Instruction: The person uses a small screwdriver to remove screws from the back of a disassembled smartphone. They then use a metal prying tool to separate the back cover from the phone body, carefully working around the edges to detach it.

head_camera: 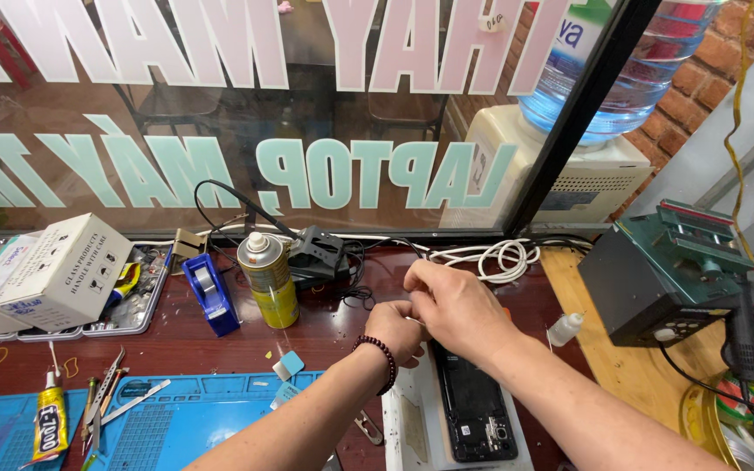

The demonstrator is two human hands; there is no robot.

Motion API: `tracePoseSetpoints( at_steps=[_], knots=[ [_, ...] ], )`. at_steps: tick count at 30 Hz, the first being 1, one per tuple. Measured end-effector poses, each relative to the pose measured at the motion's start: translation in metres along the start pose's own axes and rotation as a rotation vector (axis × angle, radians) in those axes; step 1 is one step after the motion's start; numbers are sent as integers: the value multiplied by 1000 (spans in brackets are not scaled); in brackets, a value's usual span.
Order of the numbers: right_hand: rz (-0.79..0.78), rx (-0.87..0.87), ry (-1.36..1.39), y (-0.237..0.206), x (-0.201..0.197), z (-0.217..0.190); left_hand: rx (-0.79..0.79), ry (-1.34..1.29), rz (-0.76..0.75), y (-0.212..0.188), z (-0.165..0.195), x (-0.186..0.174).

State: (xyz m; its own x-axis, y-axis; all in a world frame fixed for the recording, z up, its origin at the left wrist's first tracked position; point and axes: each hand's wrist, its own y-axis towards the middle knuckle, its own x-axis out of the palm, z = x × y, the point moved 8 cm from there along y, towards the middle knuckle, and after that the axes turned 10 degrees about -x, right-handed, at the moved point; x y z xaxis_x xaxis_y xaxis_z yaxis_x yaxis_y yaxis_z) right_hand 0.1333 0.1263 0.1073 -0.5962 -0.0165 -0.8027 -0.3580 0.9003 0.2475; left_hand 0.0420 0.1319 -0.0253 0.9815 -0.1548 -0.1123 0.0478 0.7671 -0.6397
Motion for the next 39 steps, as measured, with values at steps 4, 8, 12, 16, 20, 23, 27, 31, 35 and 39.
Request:
tracePoseSetpoints(
  at_steps=[4, 8, 12, 16, 20, 23, 27, 31, 35, 39],
  knots=[
    [-20, -20, 182, 7, 5, 1, 13, -26, 23, -3, 3, -2],
    [-30, -72, 73, 12, 5, 1, 10, -36, 63, -3, 6, -4],
    [-49, -77, 84, 11, 5, 8, -3, -31, 83, 2, 3, 0],
    [-70, -96, 208, 18, 7, 9, 5, -40, 65, 11, 0, -1],
    [-59, -142, 190, 16, 2, 5, -25, -67, 47, 18, -6, -4],
    [-54, -177, 30, 13, -8, 5, -27, -89, 19, 23, -5, 1],
    [-77, -198, 63, 16, -9, 3, -40, -102, 40, 25, -11, -4],
    [-187, -54, 0, 15, -6, 20, -35, -142, 0, 26, -14, -2],
    [-212, -65, 50, 15, -12, 26, -85, -188, -22, 26, -22, 0],
    [-237, -53, -8, 18, -12, 37, -62, -234, -41, 28, -24, -2]
  ],
)
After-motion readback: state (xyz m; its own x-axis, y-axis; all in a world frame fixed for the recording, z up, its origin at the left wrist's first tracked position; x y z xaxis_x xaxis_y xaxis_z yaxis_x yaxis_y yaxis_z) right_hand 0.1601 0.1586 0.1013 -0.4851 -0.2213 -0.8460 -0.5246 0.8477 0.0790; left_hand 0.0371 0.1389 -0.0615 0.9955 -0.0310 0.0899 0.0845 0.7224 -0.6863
